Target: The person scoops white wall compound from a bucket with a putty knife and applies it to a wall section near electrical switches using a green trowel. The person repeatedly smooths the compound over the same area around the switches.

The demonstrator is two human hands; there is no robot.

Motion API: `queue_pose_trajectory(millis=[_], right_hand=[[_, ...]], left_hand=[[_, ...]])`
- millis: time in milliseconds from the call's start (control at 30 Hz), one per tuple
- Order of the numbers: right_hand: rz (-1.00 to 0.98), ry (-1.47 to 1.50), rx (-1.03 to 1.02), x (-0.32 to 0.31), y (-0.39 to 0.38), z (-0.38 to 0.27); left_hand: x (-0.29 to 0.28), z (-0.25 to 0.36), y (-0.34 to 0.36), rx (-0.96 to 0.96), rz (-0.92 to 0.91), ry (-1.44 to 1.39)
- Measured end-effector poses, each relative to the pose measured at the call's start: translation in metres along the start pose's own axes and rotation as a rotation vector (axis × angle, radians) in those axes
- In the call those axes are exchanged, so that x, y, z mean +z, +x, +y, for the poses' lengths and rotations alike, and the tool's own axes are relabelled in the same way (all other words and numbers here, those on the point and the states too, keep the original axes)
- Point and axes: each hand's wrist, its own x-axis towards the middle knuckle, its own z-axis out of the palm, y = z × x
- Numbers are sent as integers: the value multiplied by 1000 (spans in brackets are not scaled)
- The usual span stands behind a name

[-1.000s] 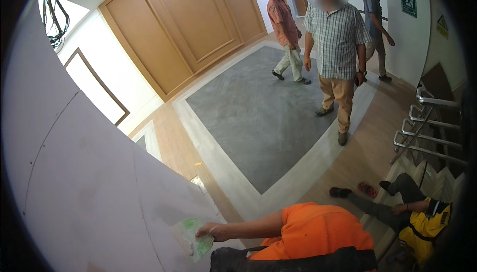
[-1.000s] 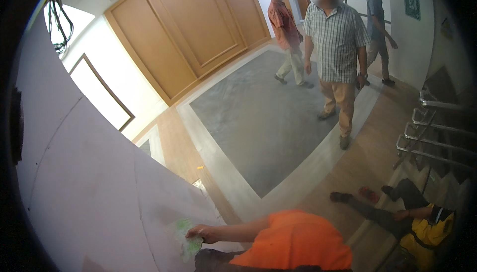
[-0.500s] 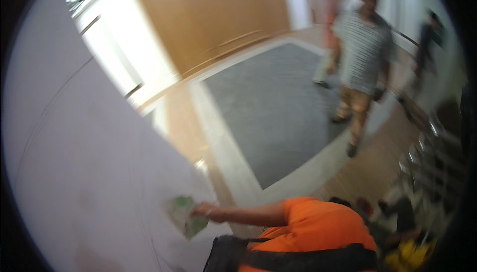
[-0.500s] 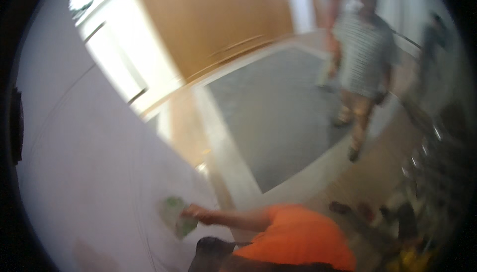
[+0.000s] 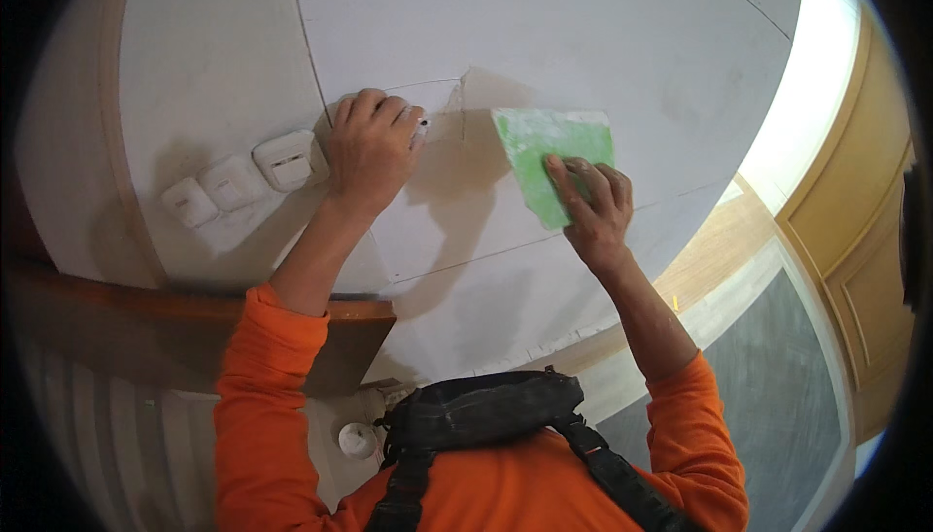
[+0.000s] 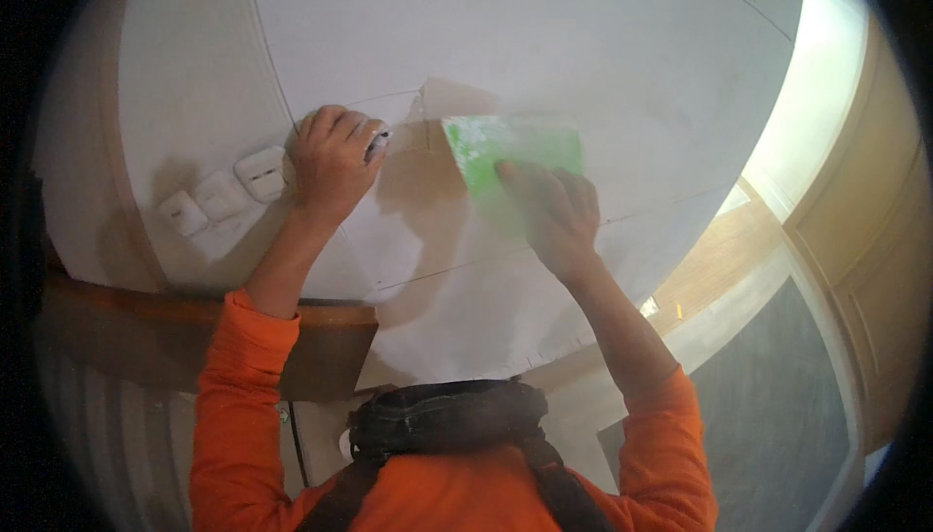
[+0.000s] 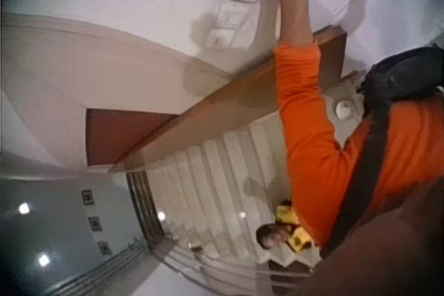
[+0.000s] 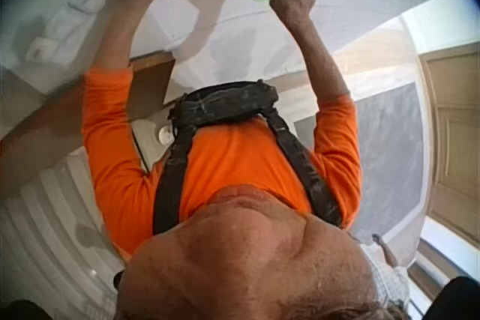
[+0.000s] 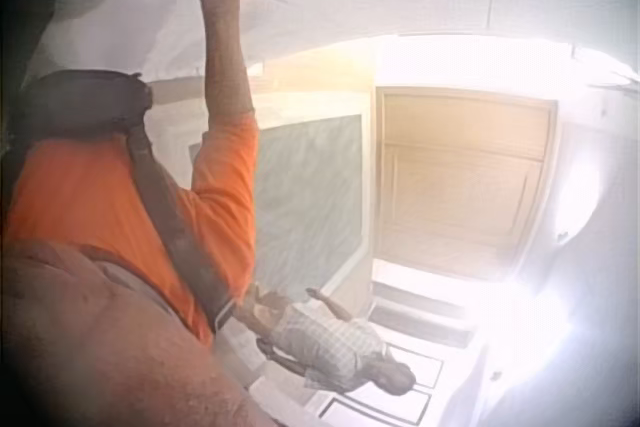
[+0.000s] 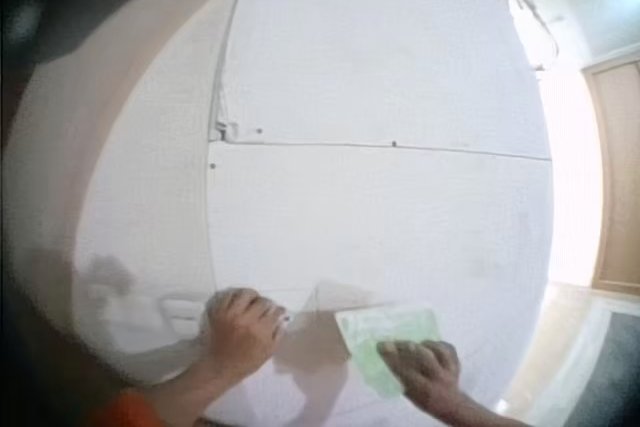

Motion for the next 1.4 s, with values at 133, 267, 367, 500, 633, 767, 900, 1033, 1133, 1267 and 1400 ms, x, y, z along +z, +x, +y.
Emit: queue_pose_trajectory(millis=[133, 267, 367, 500, 633, 767, 900, 1033, 1133, 1267, 1400], right_hand=[[71, -76, -51, 47, 19, -2], [31, -129, -59, 72, 40, -4], [-58, -163, -38, 83, 33, -4], [-149, -111, -9, 85, 13, -5], [-279, 66, 80, 53, -7, -15], [-79, -69, 105, 10, 27, -2], [-18, -102, 125, 25, 62, 1], [-197, -73, 109, 62, 13, -16], [-152, -42, 111, 50, -8, -22], [76, -84, 141, 41, 23, -21], [-145, -46, 101, 89, 0, -32]], left_hand=[[11, -4, -1, 11, 36, 5], [11, -4, 1, 16, 30, -5], [6, -1, 4, 22, 27, -14], [8, -1, 5, 32, 50, -18], [5, -2, 2, 39, 22, 1], [4, -3, 3, 44, 13, -19], [4, -4, 4, 50, 24, -24], [9, -2, 6, 46, 27, -64], [11, -5, 3, 61, 52, -56], [8, -5, 2, 54, 35, -32], [7, -5, 5, 63, 21, -51]])
